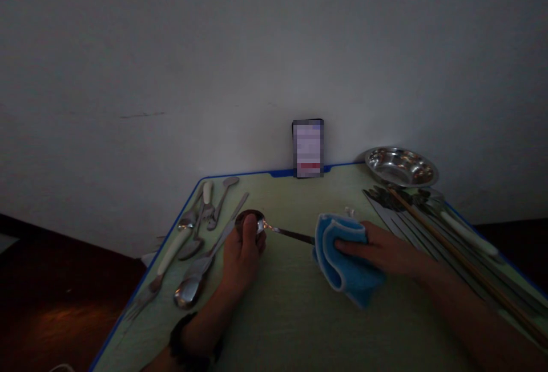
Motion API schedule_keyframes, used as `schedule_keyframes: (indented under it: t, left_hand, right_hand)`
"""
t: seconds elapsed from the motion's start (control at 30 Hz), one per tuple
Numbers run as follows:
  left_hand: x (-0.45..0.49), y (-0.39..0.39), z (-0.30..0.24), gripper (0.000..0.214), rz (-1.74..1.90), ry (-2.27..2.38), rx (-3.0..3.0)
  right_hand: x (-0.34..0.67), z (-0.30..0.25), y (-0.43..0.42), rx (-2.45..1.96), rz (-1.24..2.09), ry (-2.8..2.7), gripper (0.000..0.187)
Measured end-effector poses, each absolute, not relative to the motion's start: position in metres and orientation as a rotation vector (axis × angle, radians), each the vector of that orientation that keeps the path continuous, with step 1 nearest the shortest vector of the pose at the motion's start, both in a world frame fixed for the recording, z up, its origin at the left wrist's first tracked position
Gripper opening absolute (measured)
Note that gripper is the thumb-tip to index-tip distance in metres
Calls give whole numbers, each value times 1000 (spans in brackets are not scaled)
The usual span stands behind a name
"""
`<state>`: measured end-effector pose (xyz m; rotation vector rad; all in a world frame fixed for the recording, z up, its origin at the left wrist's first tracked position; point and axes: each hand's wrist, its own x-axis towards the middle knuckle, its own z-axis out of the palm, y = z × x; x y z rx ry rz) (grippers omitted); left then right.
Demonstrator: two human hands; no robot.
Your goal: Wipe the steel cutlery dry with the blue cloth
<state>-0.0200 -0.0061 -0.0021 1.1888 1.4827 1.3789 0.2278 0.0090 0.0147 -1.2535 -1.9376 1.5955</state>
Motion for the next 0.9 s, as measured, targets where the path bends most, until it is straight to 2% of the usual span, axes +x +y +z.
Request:
schedule_keyframes:
  t: [0.2,0.33,0.53,0.77,0.9]
  left_hand:
    - [-18,-6,2,35,1308,1475,1187]
    - [-17,-7,3,40,1179,1577,1328]
    - [-13,-15,0,45,917,1497,1606]
    - [-15,-15,3,27,1261,1456,1438]
    - [-19,-11,6,24,1193,1446,1588]
  right_hand:
    - [214,11,-2,-1317,1490,-2116,36]
    - [207,10,-6,-1271,1350,-2115,36]
    - [196,11,-13,-1182,1407,-2036,35]
    - [204,12,-7,-1192,1441,-2075,35]
    - [205,10,-7,-1219,1445,-2099,36]
